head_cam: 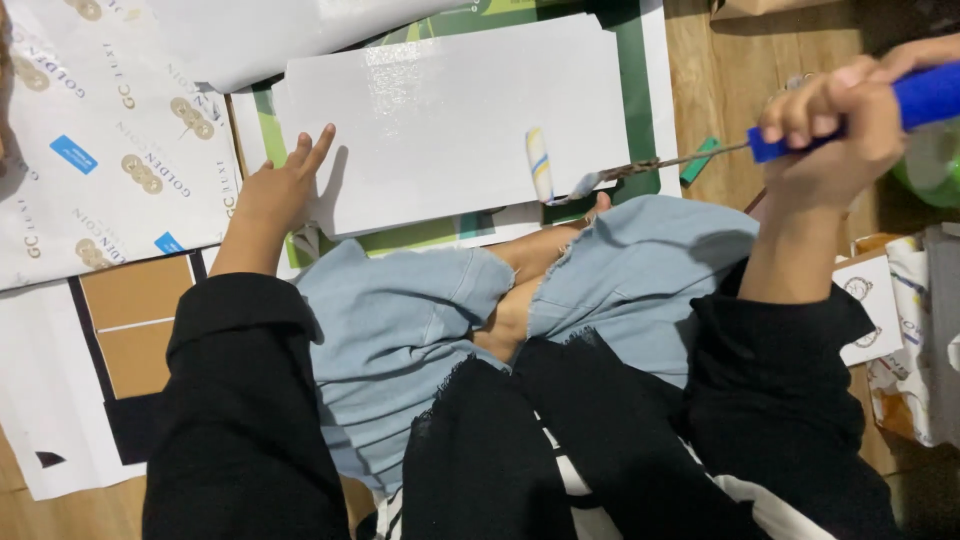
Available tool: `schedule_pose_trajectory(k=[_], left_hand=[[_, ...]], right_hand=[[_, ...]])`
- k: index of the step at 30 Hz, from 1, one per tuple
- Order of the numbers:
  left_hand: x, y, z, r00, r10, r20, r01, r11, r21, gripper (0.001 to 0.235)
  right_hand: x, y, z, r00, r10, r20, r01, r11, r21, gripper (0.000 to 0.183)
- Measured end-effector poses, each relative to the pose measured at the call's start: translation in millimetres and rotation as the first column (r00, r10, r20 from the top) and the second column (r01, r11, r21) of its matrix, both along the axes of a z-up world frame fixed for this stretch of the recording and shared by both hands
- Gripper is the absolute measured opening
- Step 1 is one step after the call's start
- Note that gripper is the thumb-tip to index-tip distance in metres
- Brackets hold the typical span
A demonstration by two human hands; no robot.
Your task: The person sits on the floor and uses a blue-handled roller to apply a clear adhesive to a white sheet. They then place brown cardboard rectangles onto the adhesive-covered surface and press them down.
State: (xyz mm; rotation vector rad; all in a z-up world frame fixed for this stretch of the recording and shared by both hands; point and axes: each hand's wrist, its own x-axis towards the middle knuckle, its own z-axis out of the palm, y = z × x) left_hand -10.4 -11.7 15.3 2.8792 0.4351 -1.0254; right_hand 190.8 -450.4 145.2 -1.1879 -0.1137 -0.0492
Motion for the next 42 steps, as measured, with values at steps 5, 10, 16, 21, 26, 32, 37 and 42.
schedule_pose_trajectory(k=[5,10,16,21,26,32,37,42], left_hand=[[2.0,2.8,8.5,0.998,0.046,-0.049,-0.045,0.999,0.021,0.101],[-0.1,-0.5,5.7,0.999,-0.032,0.035,0.030,0.998,0.057,0.095],[-4.4,-19.0,23.2,0.991,-0.127,-0.051,0.134,0.979,0.154,0.099],[-2.6,-20.4,14.0,0.980,-0.198,0.011,0.195,0.972,0.129,0.090],[7.7,-39.0,56.4,0.998,0.055,-0.003,-0.055,0.999,-0.001,0.100],[-14.3,-41.7,96.1,0.876,0.481,0.040,-0.455,0.850,-0.264,0.080],[-20.2,-12.2,72.3,0.793,0.598,0.121,-0.552,0.788,-0.272,0.077],[-20.4,-15.2,63.2,0.845,0.479,0.237,-0.394,0.858,-0.330,0.073]], right_hand=[[0.1,13.6,-11.8,0.999,-0.007,-0.033,0.010,0.995,0.102,0.017],[-19.3,37.1,-20.9,0.993,0.102,0.058,-0.108,0.989,0.098,0.021],[-18.4,43.8,-27.3,0.995,0.097,-0.035,-0.091,0.984,0.154,0.027],[-26.7,79.7,-9.7,0.973,0.133,0.191,-0.088,0.970,-0.225,0.031],[-51.3,101.1,23.3,0.876,0.242,0.416,-0.211,0.970,-0.119,0.022],[-31.9,78.1,3.8,0.931,0.293,0.218,-0.309,0.950,0.043,0.024],[-45.1,87.6,-4.4,0.957,0.203,0.206,-0.234,0.962,0.140,0.020],[-77.6,133.7,-8.8,0.927,0.170,0.335,-0.247,0.948,0.203,0.025]])
